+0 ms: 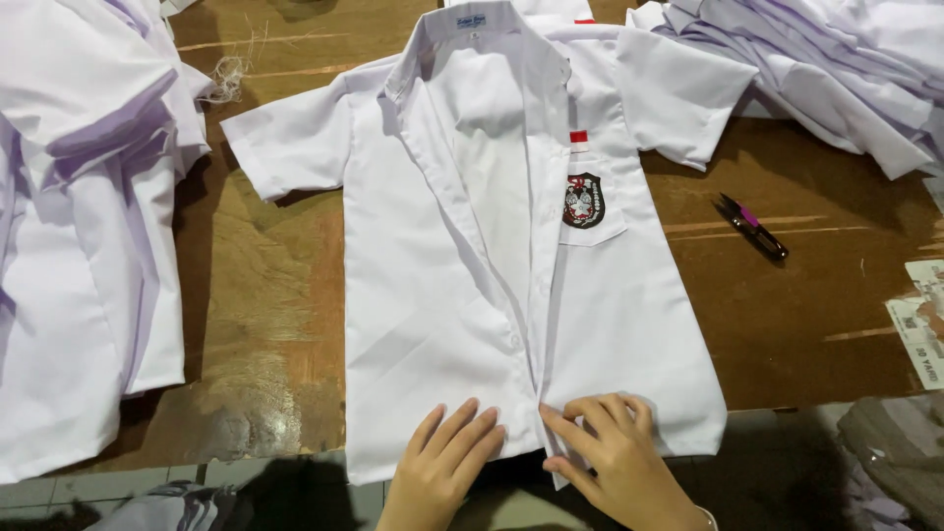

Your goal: Marking button positions with a pen, buttoning a white shirt, and trimming loose threads with snips on a wooden work table.

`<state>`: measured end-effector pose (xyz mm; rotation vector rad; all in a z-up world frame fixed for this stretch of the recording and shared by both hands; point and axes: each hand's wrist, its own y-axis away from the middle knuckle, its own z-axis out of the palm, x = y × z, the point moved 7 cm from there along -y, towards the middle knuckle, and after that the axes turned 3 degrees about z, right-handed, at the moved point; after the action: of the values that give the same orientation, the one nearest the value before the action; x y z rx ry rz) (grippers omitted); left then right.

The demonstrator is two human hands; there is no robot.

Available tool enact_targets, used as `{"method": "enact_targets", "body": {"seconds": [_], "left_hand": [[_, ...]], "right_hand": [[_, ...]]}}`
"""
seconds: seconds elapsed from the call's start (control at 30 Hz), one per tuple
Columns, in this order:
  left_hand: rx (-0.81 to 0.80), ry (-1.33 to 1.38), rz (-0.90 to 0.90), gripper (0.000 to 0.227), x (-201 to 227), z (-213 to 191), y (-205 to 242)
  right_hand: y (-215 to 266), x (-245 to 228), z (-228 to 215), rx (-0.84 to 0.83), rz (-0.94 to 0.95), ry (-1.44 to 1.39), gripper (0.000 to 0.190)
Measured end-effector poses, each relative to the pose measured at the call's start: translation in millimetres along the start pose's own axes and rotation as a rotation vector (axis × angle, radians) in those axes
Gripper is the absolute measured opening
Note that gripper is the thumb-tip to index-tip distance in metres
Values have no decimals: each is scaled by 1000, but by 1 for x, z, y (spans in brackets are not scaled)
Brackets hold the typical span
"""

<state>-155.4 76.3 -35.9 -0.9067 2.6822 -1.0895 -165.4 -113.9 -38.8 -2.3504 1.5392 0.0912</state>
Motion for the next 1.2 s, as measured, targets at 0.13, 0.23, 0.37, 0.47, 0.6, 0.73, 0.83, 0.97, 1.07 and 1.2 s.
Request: {"method": "enact_targets", "body": {"seconds": [0.13,0.23,0.37,0.47,0.6,0.73,0.83,0.97,1.07,1.2], "left_hand": [[37,12,-3,14,-2,-3,6],[-72,-87,-57,28,-7,8,18],[80,-162,4,17,-5,-8,9],[140,-99,58,9,-2,-26,2],[183,-49,20,35,2,-62,-15],[321,-198,54,13,14,-77,-8],[169,-136,-20,11,20,-66,5],[-106,122,-51,12,15,-32,20],[-114,283,48,15,3,-34,10],[-145,531,256,16,-14,-63,-48]], "right_hand": [[19,34,0,-40,115,-83,42],[48,83,-26,317,520,87,31],[80,133,-30,176,1018,128,58],[90,154,-23,124,1126,-43,45],[99,157,-40,211,1235,-315,27],[111,149,-67,203,1167,-398,28],[122,149,-66,-96,1361,-317,30],[131,159,-40,-443,1327,-191,35],[107,150,-62,-574,1375,-96,40],[63,171,-110,-179,1227,-74,45]]}}
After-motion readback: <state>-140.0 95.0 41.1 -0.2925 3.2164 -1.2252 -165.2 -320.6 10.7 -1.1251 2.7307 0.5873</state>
